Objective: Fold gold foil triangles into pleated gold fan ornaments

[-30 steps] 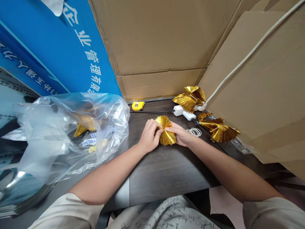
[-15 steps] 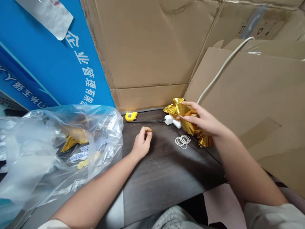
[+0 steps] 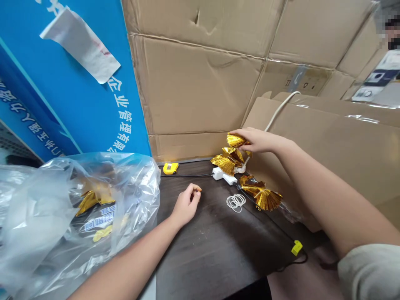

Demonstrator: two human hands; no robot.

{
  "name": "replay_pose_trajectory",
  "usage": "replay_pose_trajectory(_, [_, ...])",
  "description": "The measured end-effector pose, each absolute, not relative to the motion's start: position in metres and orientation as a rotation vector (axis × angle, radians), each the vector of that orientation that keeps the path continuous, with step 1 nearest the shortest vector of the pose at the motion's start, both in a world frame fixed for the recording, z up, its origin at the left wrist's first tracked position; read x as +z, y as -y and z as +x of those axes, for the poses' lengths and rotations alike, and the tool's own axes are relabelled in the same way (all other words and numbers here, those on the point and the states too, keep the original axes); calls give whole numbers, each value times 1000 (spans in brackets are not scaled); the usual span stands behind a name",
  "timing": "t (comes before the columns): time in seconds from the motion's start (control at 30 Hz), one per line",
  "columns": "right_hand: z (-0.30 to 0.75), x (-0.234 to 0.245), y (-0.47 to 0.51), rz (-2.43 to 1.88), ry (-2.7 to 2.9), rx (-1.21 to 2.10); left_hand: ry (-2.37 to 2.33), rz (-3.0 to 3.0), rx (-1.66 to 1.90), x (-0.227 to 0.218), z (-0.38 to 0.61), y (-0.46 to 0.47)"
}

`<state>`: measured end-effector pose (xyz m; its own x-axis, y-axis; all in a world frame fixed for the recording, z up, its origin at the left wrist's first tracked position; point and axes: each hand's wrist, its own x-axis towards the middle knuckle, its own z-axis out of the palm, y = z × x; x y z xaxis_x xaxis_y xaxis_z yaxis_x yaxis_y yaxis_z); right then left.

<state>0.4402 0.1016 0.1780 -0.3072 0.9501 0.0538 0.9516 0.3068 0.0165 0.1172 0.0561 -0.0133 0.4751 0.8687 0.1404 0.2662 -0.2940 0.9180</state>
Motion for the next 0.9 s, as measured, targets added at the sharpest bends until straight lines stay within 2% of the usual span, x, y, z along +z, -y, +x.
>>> replay_pose_trajectory(0.27, [396,155,-147,-1998,2792,-126,-943,1874,796,-12,117,-56])
replay_pose_trajectory(0.43, [394,142,-163,-2040,2813,-53,-931,1886,770,-10,116,-56])
replay_pose_trajectory(0.63, [393,160,-144,-1882,2790,28,-912,1920,790,-13,116,-55])
replay_pose_trajectory(0.77, [377,187,-83,-1449,2483,-44,-716,1865,1087,3,118,-41])
replay_pose_trajectory(0.9, [359,204,5,-1009,1961,-45,-454,1665,1567,50,104,-8])
